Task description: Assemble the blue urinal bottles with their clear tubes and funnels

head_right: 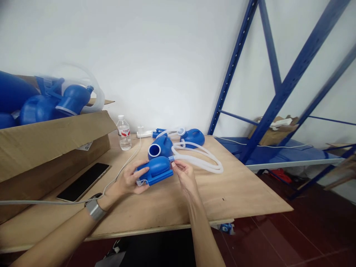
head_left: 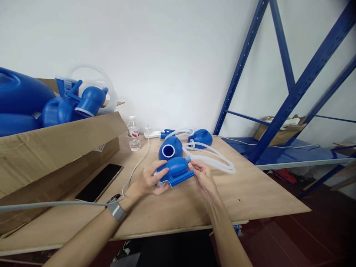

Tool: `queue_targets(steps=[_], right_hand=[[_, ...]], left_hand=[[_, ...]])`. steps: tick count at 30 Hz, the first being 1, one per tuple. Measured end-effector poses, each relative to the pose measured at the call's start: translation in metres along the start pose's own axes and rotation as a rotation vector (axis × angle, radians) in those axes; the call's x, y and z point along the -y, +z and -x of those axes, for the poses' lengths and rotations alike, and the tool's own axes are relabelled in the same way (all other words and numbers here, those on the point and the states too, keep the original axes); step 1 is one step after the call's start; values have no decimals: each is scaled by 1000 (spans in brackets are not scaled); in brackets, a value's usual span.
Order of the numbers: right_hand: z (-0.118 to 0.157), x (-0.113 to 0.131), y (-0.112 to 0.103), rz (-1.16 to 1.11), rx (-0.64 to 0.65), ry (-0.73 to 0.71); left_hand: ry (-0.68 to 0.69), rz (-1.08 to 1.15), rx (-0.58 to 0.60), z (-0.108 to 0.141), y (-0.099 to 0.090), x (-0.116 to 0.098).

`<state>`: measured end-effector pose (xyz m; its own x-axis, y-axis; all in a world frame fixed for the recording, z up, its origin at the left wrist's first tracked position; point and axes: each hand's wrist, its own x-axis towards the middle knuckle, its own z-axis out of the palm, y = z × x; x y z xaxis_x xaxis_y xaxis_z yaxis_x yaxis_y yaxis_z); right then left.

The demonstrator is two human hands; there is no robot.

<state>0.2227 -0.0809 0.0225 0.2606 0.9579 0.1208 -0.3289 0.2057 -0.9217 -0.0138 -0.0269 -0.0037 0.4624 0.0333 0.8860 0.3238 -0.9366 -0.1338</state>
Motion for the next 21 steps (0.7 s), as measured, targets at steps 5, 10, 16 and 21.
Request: queue_targets(steps=[5,10,16,21], right_hand=[[-1,3,-8,55,-13,-30],[-1,11,-10,162,-43,-111],[1,25,-23,218,55,-52],[0,31,-28,198,154,35]], left_hand=[[-177,173,123,-20,-9,-14],[-367,422,373,-34,-13,-17],[-446,780,640,-33,-13,-13],[-455,854,691,-36,-11,-17]])
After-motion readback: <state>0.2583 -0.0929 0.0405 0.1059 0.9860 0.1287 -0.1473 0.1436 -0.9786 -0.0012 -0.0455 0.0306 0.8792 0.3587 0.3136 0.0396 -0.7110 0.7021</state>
